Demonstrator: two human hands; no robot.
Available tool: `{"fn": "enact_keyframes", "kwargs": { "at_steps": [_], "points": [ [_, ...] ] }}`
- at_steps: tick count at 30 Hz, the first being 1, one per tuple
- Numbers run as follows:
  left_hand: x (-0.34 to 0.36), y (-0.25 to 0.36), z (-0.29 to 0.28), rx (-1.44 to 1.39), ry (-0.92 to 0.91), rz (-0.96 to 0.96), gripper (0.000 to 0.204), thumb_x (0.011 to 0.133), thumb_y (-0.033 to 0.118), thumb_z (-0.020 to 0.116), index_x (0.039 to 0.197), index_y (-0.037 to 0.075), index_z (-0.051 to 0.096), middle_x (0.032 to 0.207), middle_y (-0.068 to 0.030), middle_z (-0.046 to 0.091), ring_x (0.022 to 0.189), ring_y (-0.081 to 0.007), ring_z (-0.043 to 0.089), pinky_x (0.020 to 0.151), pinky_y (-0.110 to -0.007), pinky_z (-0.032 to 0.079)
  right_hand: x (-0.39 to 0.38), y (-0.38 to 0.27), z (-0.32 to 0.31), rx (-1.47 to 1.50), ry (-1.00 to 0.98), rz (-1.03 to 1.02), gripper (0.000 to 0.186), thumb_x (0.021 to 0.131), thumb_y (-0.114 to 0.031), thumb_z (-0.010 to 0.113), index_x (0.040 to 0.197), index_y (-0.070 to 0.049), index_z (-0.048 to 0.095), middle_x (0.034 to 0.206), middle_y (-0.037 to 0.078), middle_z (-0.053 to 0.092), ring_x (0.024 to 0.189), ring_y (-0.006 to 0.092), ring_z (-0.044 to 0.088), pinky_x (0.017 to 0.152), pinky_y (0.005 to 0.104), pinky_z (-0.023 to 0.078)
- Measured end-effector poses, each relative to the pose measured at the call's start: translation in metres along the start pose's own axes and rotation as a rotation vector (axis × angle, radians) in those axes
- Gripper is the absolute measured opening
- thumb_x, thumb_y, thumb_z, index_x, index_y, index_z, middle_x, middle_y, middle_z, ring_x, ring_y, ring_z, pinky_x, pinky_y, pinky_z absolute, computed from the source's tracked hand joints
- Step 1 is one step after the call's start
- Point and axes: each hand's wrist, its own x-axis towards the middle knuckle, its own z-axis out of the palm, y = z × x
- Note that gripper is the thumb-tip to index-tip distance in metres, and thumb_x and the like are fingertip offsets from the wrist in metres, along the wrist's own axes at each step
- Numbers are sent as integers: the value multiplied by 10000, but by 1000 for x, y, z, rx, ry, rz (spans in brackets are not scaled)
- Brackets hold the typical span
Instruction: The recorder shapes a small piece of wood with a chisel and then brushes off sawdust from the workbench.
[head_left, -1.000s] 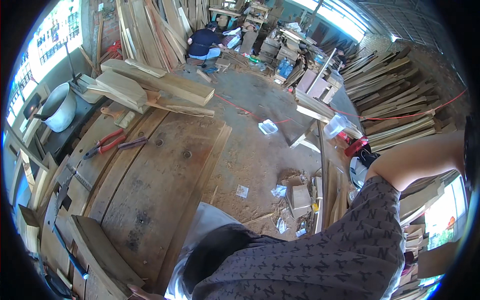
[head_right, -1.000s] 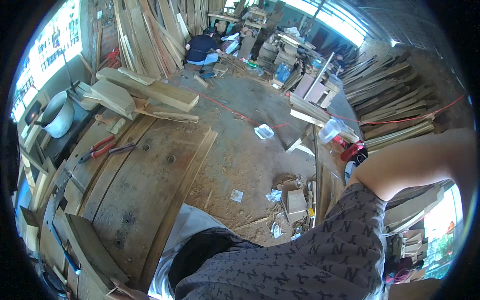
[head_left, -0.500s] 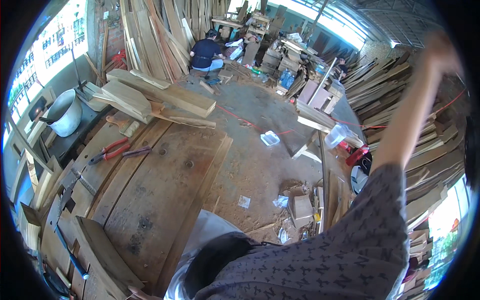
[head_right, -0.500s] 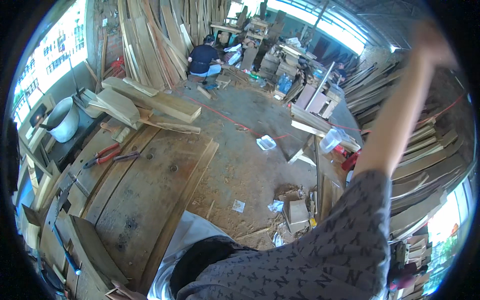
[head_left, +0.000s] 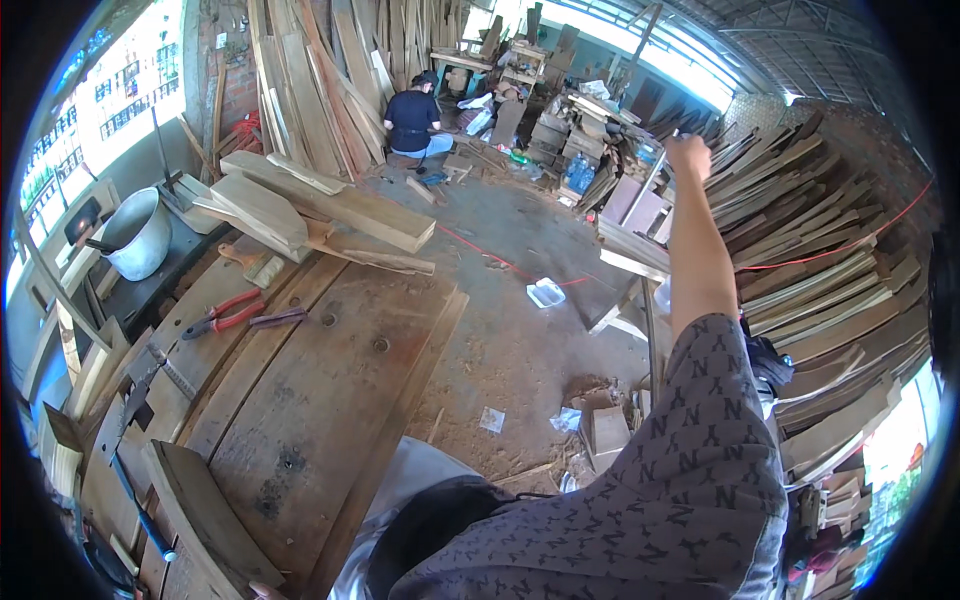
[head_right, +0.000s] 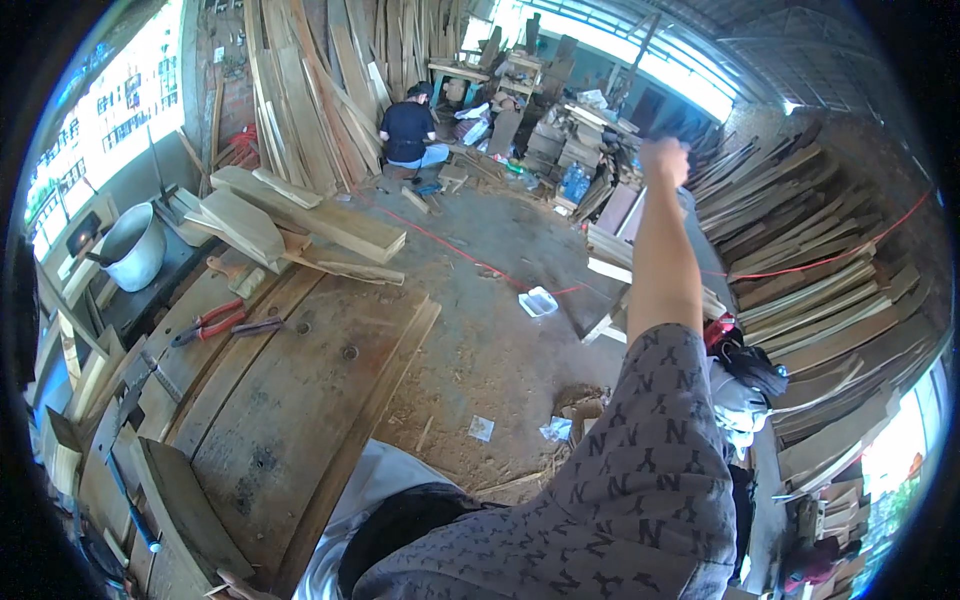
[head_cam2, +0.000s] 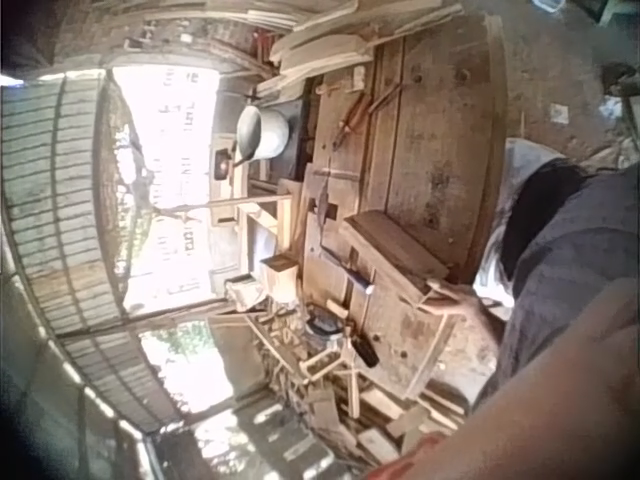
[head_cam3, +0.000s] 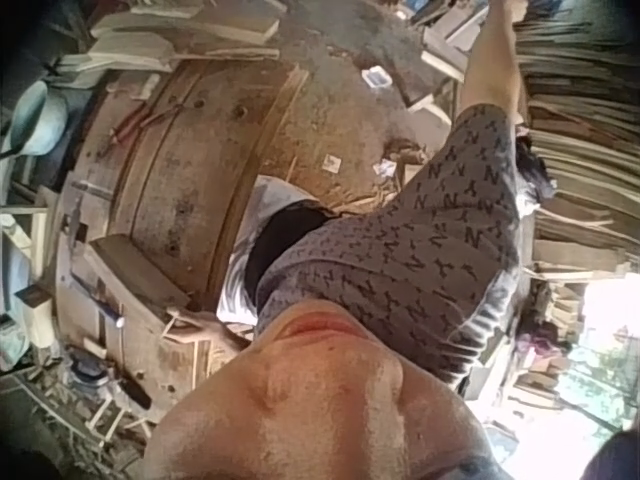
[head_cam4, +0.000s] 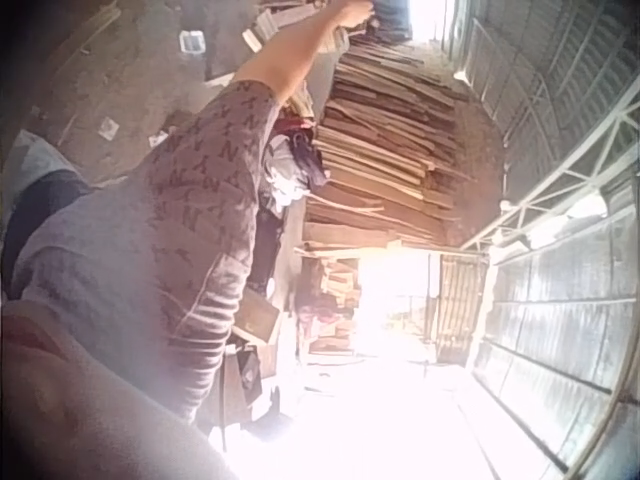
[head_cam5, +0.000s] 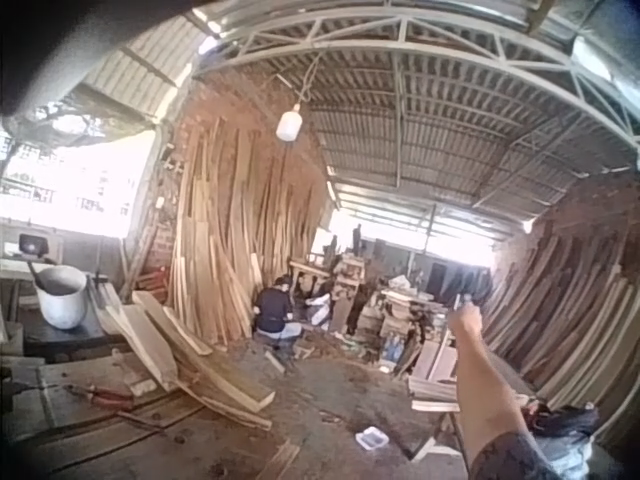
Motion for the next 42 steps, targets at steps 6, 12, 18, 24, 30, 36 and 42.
{"fn": "enact_keyframes", "kwargs": {
  "at_steps": [6, 12, 18, 24, 30, 36, 42],
  "points": [
    [-3, -3, -6, 47, -5, 4, 319, 1019, 275, 661, 963, -11, 530, 794, -83, 525, 698, -164, 459, 593, -340, 386, -180, -43, 98, -281, -296, -857, 338, 901, -295, 558, 941, -23, 755, 1009, 197, 750, 938, 357, 743, 826, 499, 598],
    [0, 2, -3, 83, -16, 89, 334, 1034, 291, 634, 982, -23, 534, 814, -102, 534, 724, -179, 471, 629, -360, 399, -395, -15, 108, 26, -752, -1221, 309, 906, -315, 600, 979, -34, 705, 824, 229, 715, 782, 438, 700, 701, 532, 565],
    [-1, 18, 1, 96, -6, 36, 325, 1035, 273, 636, 977, -26, 522, 805, -98, 512, 734, -181, 459, 636, -346, 400, -438, -10, 99, 483, -732, -1006, 237, 895, -277, 628, 937, -54, 698, 746, 172, 701, 728, 394, 695, 695, 511, 565],
    [-3, 10, -2, 92, -12, 9, 302, 1031, 244, 643, 997, -36, 535, 849, -114, 546, 766, -200, 481, 670, -361, 419, -416, -31, 85, 658, -690, -943, 173, 878, -221, 648, 896, -70, 730, 712, 129, 703, 675, 337, 700, 651, 439, 565],
    [-3, 25, 4, 73, -8, 45, 363, 1027, 269, 648, 1112, -75, 570, 963, -175, 608, 844, -232, 544, 719, -392, 457, -421, -64, 57, 846, -650, -968, 170, 874, -210, 657, 885, -55, 726, 687, 128, 686, 647, 327, 694, 642, 414, 560],
    [-2, 13, 2, 100, -31, 68, 400, 1027, 275, 647, 1170, -91, 568, 1002, -198, 636, 870, -238, 571, 746, -394, 482, -464, -128, 7, 1200, -742, -1021, 152, 890, -168, 647, 878, -30, 710, 698, 140, 677, 628, 274, 685, 602, 379, 533],
    [-28, -34, -21, 251, -45, -37, 572, 1046, 203, 599, 1484, -64, 346, 1380, -191, 554, 1162, -233, 585, 930, -351, 535, -569, -208, -41, 1556, -972, -1299, 127, 905, -137, 652, 887, -27, 714, 699, 134, 686, 605, 229, 683, 583, 344, 525]
  ]
}}
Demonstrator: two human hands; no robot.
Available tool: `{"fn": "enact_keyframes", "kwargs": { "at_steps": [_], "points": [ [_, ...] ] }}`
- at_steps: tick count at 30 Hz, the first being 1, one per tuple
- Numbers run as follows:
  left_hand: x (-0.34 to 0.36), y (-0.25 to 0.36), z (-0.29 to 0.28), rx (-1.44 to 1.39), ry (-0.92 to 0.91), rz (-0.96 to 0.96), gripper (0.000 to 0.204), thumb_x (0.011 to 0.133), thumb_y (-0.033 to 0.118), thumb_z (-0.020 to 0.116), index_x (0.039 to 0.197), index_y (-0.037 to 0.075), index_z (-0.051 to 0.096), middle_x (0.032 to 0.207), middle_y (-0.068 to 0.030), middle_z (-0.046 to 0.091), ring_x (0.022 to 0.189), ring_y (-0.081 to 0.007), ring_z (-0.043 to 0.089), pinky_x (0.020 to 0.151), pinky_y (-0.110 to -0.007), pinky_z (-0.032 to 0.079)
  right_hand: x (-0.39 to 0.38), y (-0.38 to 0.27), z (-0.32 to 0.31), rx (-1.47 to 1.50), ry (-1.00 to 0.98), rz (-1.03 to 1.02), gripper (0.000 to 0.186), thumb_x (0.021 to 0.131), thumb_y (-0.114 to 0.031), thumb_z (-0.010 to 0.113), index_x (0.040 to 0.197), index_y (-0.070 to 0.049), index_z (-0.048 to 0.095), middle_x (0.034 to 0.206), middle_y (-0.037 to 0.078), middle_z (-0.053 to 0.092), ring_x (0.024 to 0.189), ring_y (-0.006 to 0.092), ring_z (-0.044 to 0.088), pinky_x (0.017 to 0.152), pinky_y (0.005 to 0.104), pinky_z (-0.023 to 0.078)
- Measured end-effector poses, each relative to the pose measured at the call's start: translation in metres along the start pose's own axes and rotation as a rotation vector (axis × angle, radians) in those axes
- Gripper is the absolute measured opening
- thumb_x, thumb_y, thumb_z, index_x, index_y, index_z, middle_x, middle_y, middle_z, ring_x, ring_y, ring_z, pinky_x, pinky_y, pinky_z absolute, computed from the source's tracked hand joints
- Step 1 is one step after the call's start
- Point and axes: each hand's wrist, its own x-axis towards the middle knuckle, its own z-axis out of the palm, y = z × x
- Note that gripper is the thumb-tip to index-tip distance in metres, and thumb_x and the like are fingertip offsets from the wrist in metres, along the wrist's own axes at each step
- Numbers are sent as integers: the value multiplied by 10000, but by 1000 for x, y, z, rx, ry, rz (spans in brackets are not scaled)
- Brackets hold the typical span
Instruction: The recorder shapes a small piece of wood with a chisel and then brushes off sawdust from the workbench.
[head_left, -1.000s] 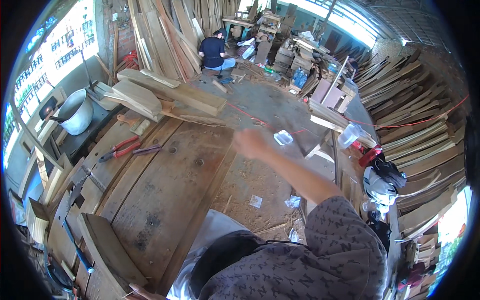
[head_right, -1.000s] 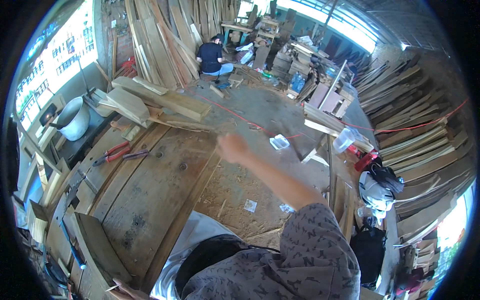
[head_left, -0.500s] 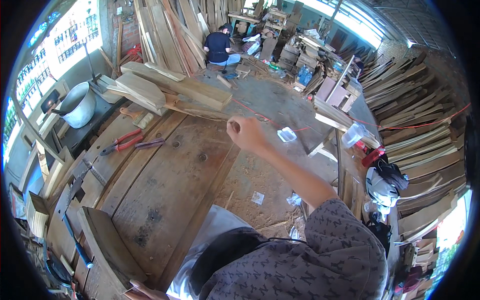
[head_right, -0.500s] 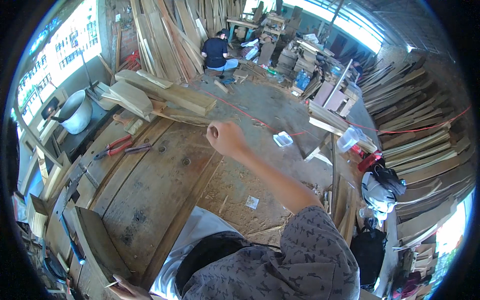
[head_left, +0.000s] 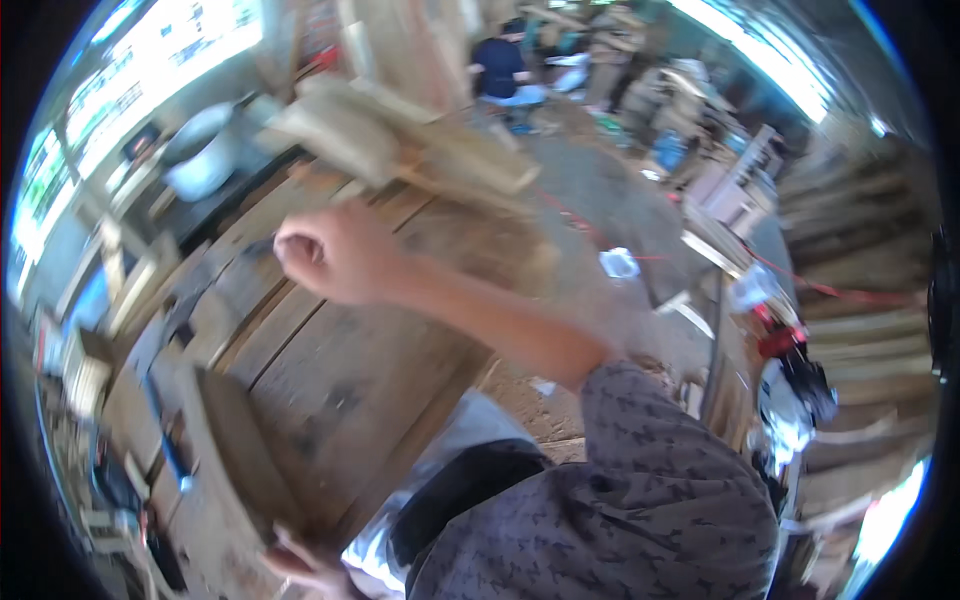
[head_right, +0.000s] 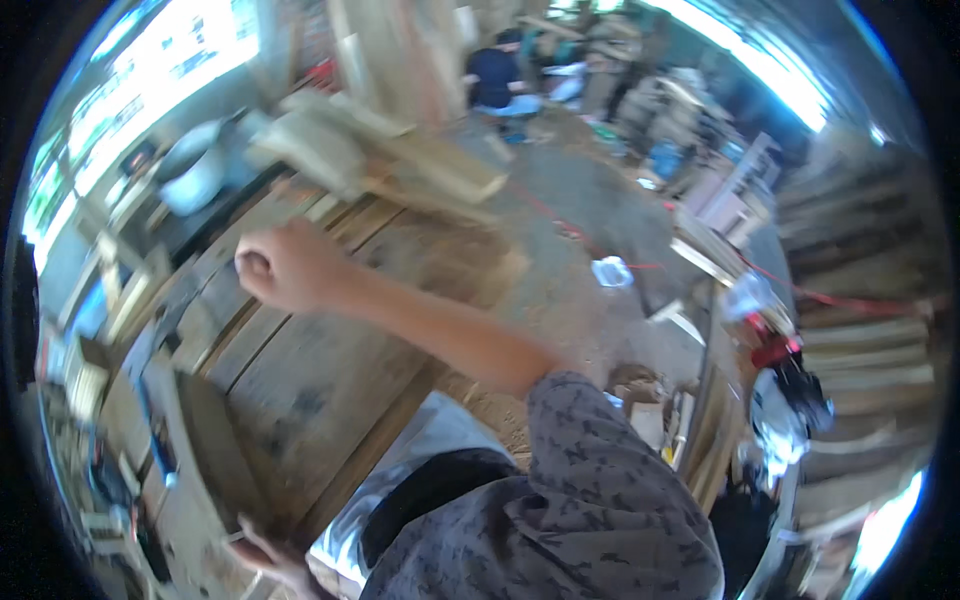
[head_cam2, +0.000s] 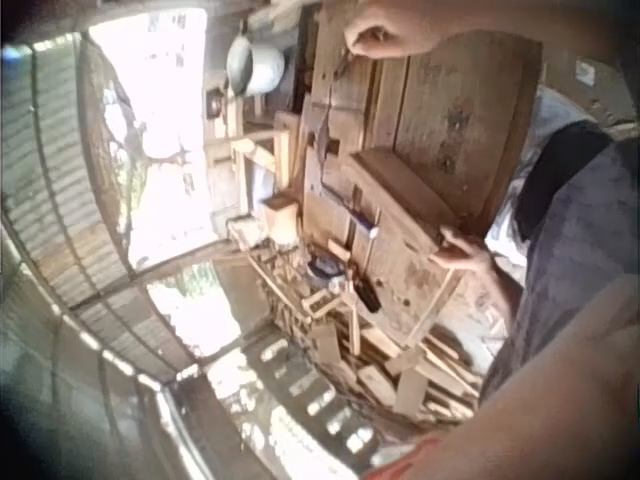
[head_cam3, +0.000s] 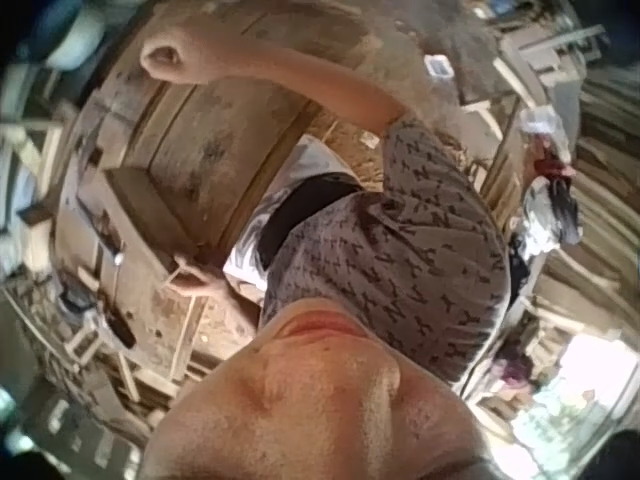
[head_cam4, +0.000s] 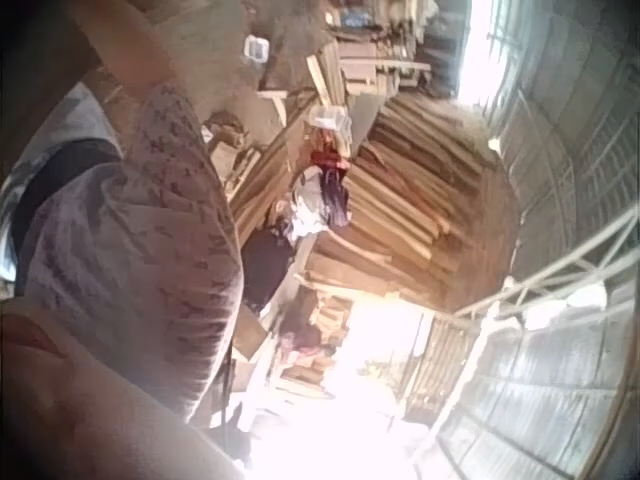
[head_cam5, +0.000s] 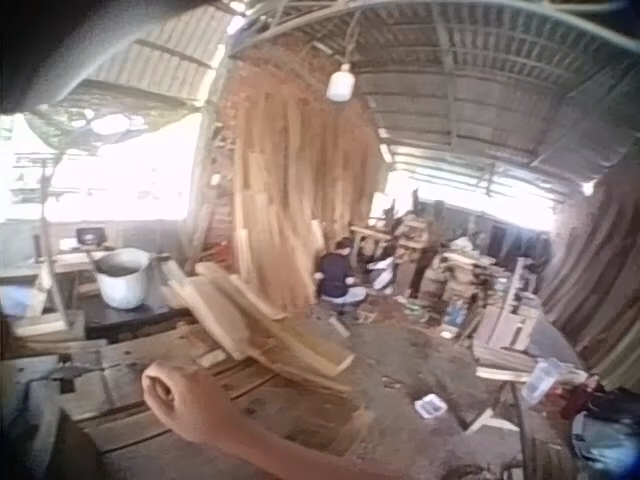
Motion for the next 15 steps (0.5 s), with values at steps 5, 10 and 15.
{"fn": "enact_keyframes", "kwargs": {
  "at_steps": [5, 10, 15],
  "points": [
    [23, 17, 12, -70, -140, 163, 502, 967, 6, 651, 1409, -21, 413, 1257, -155, 569, 1021, -182, 598, 836, -308, 528, 44, 35, 38, -151, -92, -84, 112, 931, -130, 667, 952, -38, 729, 740, 87, 707, 663, 162, 670, 635, 329, 523],
    [26, 39, 13, 13, 33, -63, 380, 850, 172, 744, 1113, -79, 634, 1028, -226, 652, 948, -366, 671, 848, -435, 522, 57, 91, 62, -152, -40, -117, 118, 915, -134, 673, 955, -35, 724, 863, 119, 735, 817, 222, 706, 776, 351, 531],
    [32, 41, 13, 107, -7, 56, 406, 836, 173, 772, 1125, -76, 632, 1014, -221, 667, 943, -371, 684, 866, -427, 525, 29, 110, 75, -675, -237, 31, 261, 849, -223, 750, 1036, -58, 673, 996, 170, 689, 970, 371, 644, 889, 454, 508]
  ]
}}
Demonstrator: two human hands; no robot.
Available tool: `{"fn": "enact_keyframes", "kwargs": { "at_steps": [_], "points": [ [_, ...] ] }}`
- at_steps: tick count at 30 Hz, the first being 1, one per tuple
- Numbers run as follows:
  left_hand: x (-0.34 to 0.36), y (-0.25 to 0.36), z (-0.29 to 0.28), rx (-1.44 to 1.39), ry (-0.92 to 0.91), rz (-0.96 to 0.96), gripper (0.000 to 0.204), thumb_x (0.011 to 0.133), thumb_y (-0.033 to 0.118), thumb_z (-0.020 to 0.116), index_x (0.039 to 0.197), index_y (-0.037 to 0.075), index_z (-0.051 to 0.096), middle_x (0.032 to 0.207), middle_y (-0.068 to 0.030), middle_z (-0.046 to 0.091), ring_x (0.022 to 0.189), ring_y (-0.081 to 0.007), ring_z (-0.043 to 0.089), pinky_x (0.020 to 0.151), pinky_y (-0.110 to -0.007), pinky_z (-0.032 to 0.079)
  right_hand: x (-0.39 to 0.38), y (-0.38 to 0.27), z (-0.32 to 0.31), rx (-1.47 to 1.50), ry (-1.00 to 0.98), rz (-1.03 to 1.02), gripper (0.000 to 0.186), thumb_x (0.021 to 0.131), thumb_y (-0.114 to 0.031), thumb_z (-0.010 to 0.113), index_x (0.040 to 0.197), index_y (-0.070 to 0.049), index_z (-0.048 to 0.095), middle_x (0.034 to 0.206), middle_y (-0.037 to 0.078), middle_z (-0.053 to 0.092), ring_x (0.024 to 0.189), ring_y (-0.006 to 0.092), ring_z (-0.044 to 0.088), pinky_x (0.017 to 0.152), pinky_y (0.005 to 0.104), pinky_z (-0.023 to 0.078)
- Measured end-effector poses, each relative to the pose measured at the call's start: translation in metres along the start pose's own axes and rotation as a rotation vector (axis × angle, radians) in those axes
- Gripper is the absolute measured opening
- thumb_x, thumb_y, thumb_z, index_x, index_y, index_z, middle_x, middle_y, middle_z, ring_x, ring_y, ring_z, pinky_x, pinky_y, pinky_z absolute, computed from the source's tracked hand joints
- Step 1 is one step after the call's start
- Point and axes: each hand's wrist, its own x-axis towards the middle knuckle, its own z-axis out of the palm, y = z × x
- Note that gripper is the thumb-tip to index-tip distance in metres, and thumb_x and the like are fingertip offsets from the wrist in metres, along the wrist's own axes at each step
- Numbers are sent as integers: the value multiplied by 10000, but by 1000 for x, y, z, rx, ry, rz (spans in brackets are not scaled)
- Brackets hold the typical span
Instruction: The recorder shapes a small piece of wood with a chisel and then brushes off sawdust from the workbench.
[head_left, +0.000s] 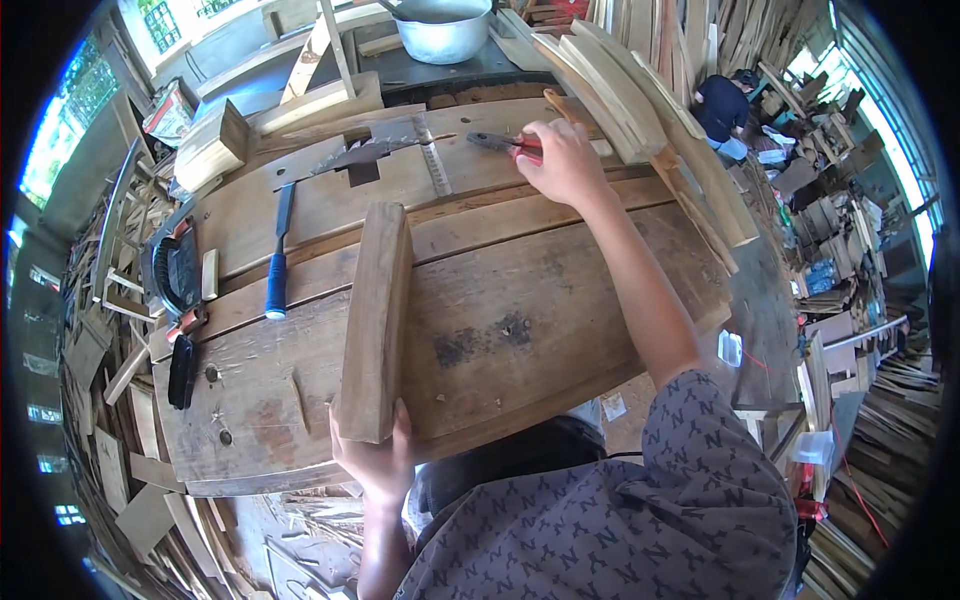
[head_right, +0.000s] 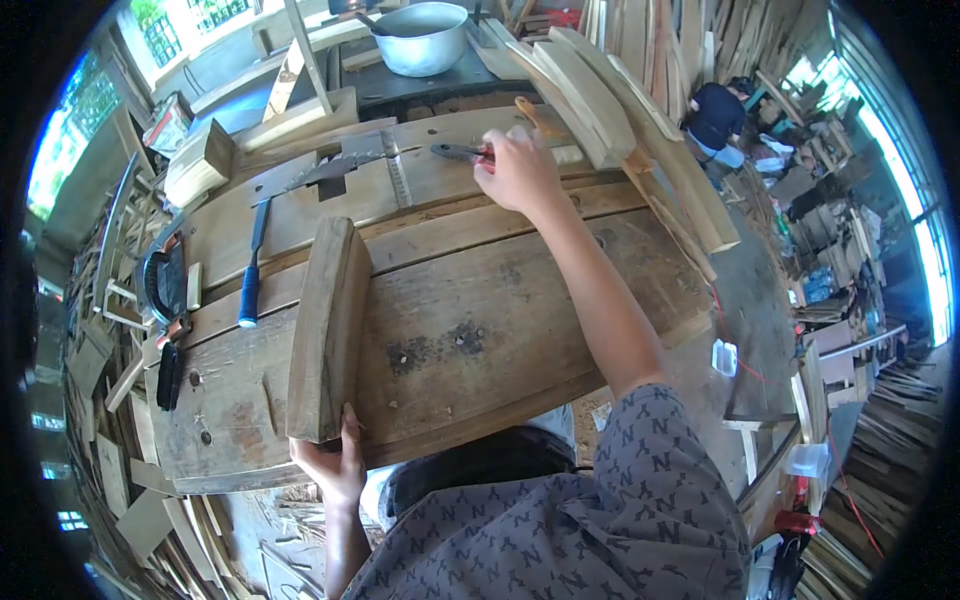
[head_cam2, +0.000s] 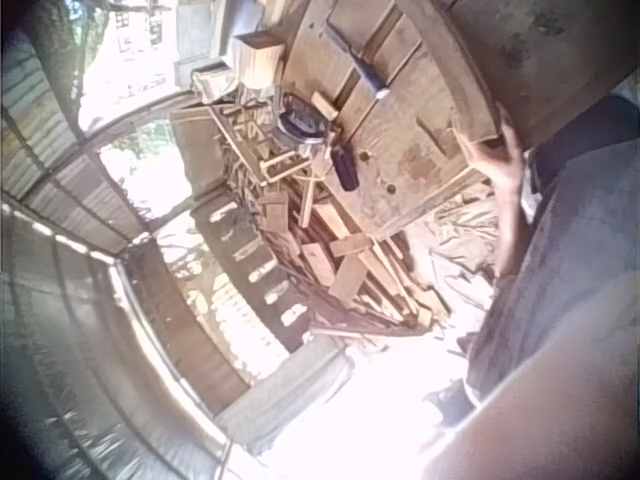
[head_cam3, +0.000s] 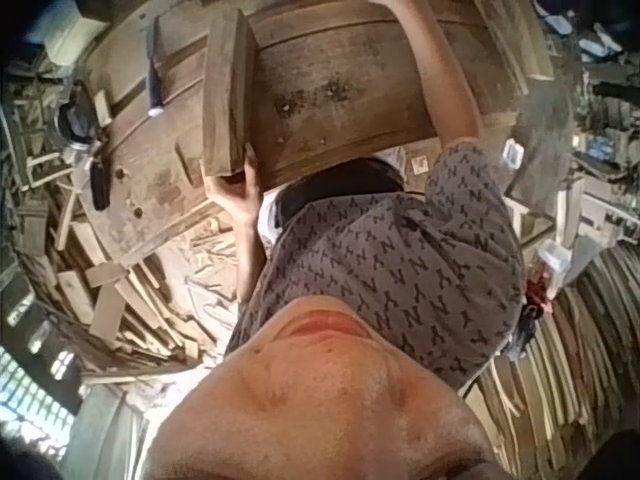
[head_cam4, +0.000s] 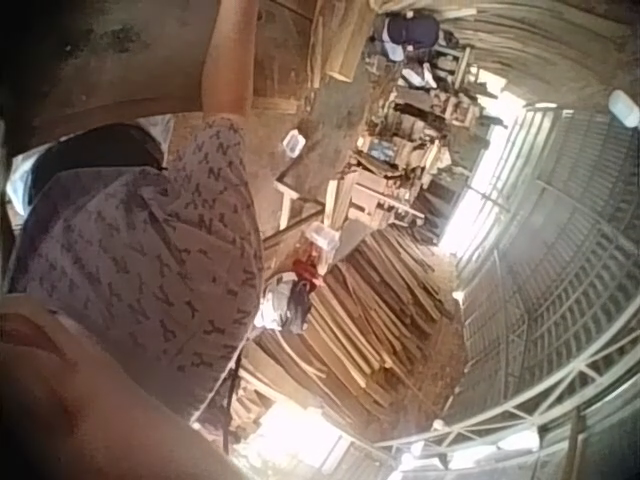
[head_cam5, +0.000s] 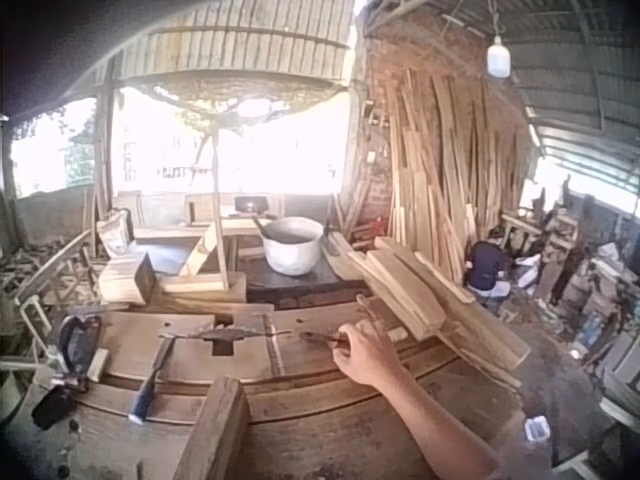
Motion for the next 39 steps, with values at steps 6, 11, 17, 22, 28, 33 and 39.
{"fn": "enact_keyframes", "kwargs": {
  "at_steps": [6, 11, 17, 22, 28, 33, 39],
  "points": [
    [-4, 5, 1, -2, 75, -61, 458, 846, 221, 790, 1153, -82, 635, 1033, -216, 690, 962, -330, 700, 883, -421, 536, -35, 35, -10, 21, -139, 154, 358, 835, -287, 759, 1032, -41, 590, 1118, 203, 633, 1082, 392, 594, 995, 491, 464],
    [-5, 4, 11, -81, 86, -160, 457, 861, 213, 794, 1159, -94, 634, 1021, -204, 712, 958, -289, 700, 886, -412, 537, -26, 56, 25, 52, 8, -62, 538, 854, -313, 724, 1306, -60, 580, 1179, 177, 618, 1196, 395, 543, 986, 533, 473],
    [0, 19, 3, -115, 134, -217, 583, 846, 182, 813, 1297, -78, 550, 1061, -184, 700, 955, -259, 683, 903, -401, 532, -7, 36, 40, -14, -193, 92, 557, 812, -332, 685, 1290, -52, 627, 1199, 220, 622, 1185, 403, 558, 1008, 524, 469],
    [15, 35, 2, -119, 151, -118, 579, 854, 179, 820, 1304, -74, 557, 1063, -163, 696, 964, -237, 674, 917, -389, 527, -12, 49, 46, 68, -117, 48, 577, 820, -360, 712, 1278, -15, 642, 1174, 232, 622, 1163, 401, 562, 1010, 501, 472],
    [41, 16, -16, -192, 52, -163, 564, 885, 278, 810, 1276, -63, 588, 1075, -138, 692, 964, -174, 654, 868, -329, 523, -16, 42, 45, 72, -137, 5, 476, 923, -431, 678, 1142, -7, 667, 1107, 215, 624, 1091, 393, 601, 926, 516, 497],
    [44, -6, -30, -237, 111, -268, 478, 939, 260, 768, 1274, -31, 592, 1079, -75, 664, 966, -143, 600, 889, -296, 472, -19, 42, 54, 39, -97, -6, 455, 957, -418, 642, 1138, -1, 650, 1096, 222, 621, 1078, 388, 609, 917, 514, 506],
    [50, 6, -22, -324, 63, -203, 517, 927, 249, 777, 1317, 11, 534, 1066, -46, 615, 904, -111, 561, 858, -271, 460, -20, 55, 41, 121, -59, -34, 508, 943, -386, 680, 1250, 16, 627, 1131, 217, 636, 1102, 380, 615, 934, 491, 511]
  ]
}}
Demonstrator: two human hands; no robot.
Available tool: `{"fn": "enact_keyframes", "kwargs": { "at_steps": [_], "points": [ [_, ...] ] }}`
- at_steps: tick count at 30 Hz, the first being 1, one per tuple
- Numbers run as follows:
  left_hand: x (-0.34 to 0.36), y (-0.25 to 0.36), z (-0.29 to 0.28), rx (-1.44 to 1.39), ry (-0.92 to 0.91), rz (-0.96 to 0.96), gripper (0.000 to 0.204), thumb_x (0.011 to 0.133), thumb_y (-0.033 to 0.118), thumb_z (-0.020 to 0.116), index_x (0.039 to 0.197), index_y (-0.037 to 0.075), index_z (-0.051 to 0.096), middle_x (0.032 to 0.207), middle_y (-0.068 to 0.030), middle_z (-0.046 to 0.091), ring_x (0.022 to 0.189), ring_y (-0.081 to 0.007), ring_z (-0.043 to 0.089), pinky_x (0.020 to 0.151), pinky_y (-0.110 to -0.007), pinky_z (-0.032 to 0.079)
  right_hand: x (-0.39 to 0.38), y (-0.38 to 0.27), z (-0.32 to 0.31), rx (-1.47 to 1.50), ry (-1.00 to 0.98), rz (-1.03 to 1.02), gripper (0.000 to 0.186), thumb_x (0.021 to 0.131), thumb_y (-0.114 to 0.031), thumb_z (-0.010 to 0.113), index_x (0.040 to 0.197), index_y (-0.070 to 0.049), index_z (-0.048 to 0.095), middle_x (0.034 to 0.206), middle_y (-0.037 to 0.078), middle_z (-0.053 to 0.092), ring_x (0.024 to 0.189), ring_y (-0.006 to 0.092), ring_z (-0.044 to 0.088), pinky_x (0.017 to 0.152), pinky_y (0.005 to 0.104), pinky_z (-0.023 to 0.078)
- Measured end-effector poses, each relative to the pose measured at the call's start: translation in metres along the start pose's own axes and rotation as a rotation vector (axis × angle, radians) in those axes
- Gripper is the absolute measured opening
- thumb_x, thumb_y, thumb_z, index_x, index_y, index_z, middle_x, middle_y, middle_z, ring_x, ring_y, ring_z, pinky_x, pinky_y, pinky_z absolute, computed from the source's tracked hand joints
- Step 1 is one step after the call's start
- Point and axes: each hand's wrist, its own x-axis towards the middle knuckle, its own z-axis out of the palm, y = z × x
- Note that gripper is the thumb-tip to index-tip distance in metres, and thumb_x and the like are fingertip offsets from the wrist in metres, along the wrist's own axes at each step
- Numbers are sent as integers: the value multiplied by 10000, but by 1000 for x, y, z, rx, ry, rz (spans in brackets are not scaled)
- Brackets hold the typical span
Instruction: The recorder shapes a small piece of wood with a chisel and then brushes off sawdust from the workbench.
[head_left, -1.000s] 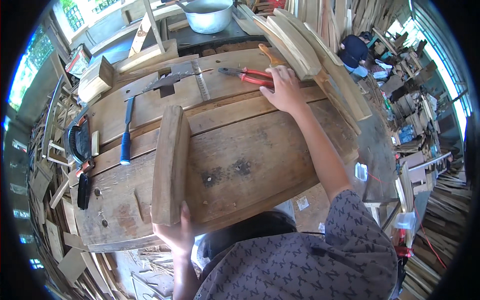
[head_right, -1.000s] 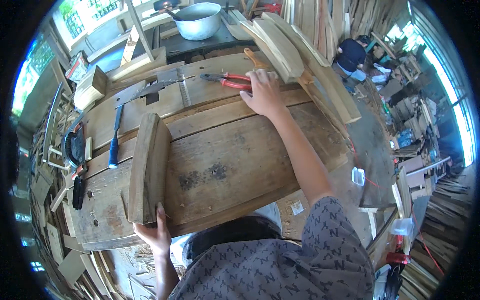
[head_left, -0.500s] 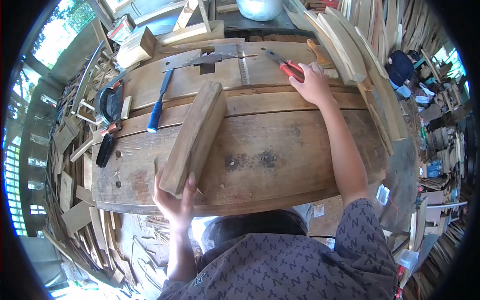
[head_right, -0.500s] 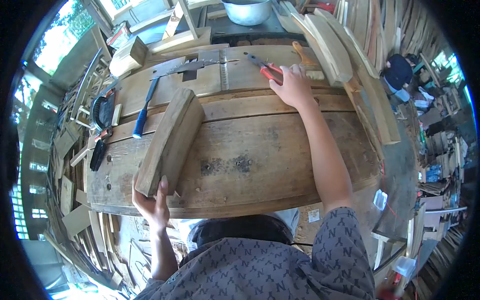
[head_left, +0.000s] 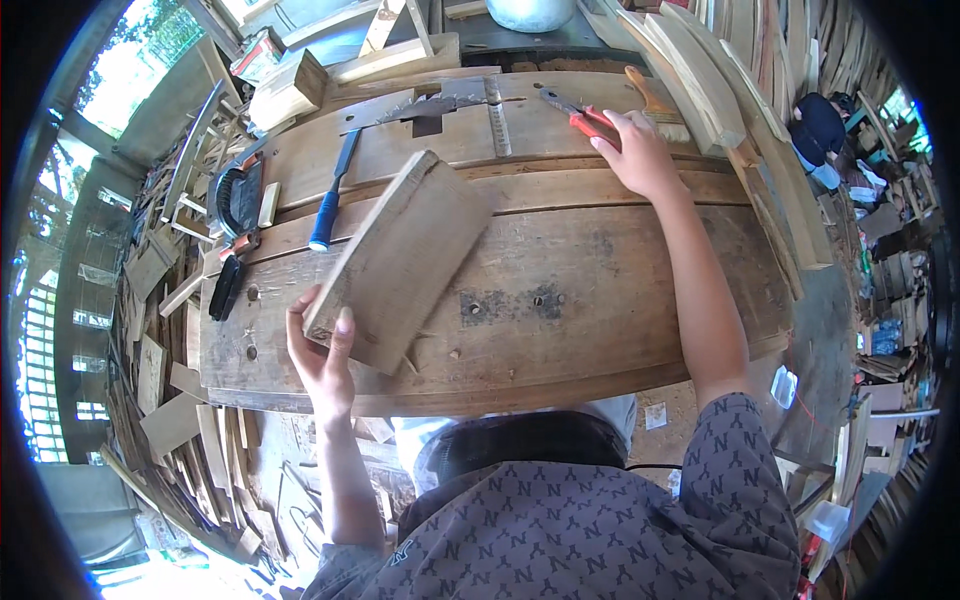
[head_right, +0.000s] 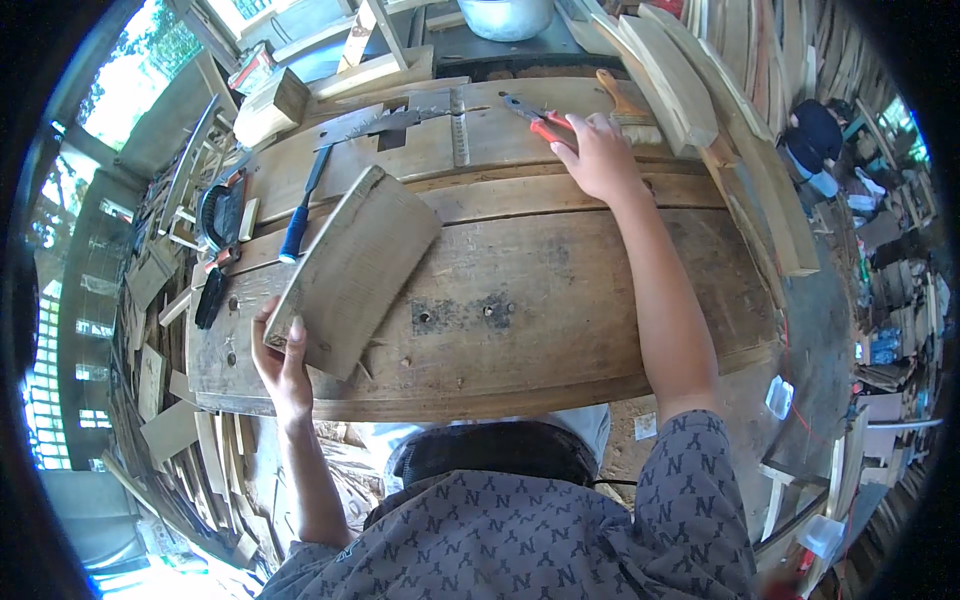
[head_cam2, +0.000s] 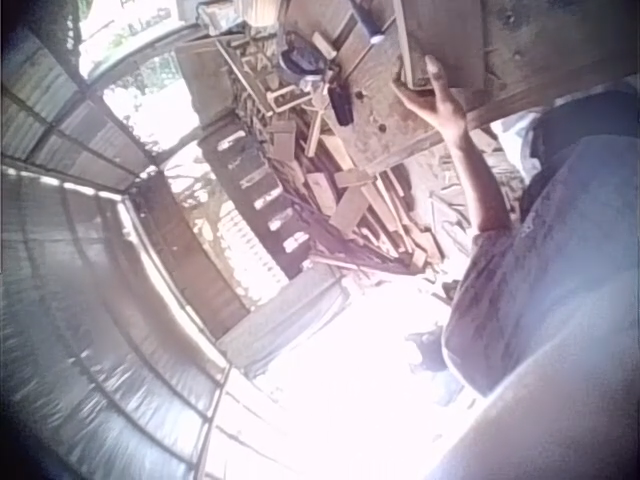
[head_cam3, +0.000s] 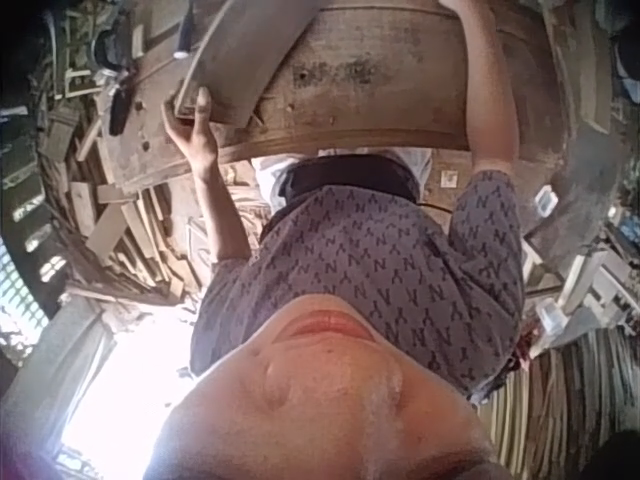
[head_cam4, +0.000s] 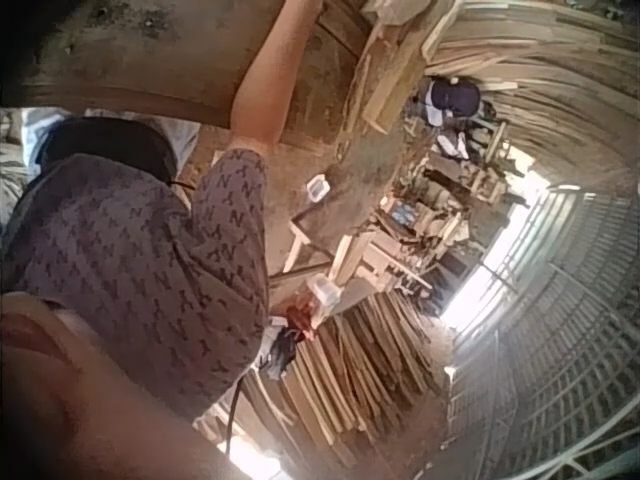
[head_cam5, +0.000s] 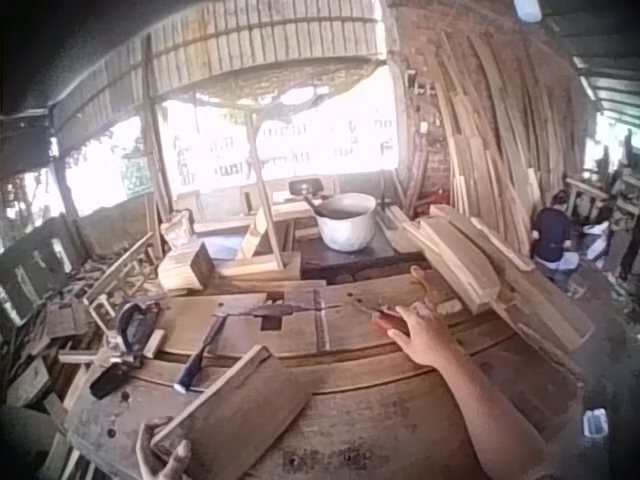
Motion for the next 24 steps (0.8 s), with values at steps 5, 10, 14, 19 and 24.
{"fn": "enact_keyframes", "kwargs": {
  "at_steps": [5, 10, 14, 19, 24],
  "points": [
    [6, 4, 7, 0, -156, -57, 507, 896, 190, 793, 1291, -22, 556, 1089, -77, 657, 942, -111, 604, 865, -261, 478, -4, -5, -67, 210, -294, 202, 554, 868, -371, 775, 1262, 1, 657, 1037, 221, 709, 987, 376, 692, 882, 434, 541],
    [36, 5, 23, 29, -371, -66, 493, 869, 116, 811, 1287, -64, 620, 1077, -106, 704, 924, -116, 642, 835, -250, 510, -49, -4, -84, 244, -293, 109, 357, 795, -184, 806, 1071, 21, 706, 942, 192, 726, 901, 328, 713, 832, 407, 556],
    [50, 9, 38, 123, -496, -43, 477, 875, 128, 809, 1282, -55, 639, 1112, -141, 721, 1002, -153, 661, 893, -289, 523, -76, -8, -87, 349, -223, 107, 183, 817, -41, 764, 984, 23, 723, 824, 125, 685, 717, 198, 643, 695, 320, 521],
    [45, 9, 58, 357, -502, 134, 458, 864, 141, 801, 1268, -18, 657, 1115, -160, 712, 1017, -253, 664, 926, -350, 506, -87, -33, -101, 489, -135, 238, 192, 848, -66, 752, 1022, 12, 731, 857, 99, 711, 750, 154, 654, 691, 301, 513],
    [-2, 6, 73, 547, -381, 241, 448, 862, 187, 774, 1264, 28, 653, 1194, -156, 646, 1123, -305, 542, 1012, -426, 383, -93, -70, -101, 643, -61, 132, 208, 868, -79, 743, 1057, 5, 727, 882, 85, 730, 735, 135, 660, 671, 291, 510]
  ]
}}
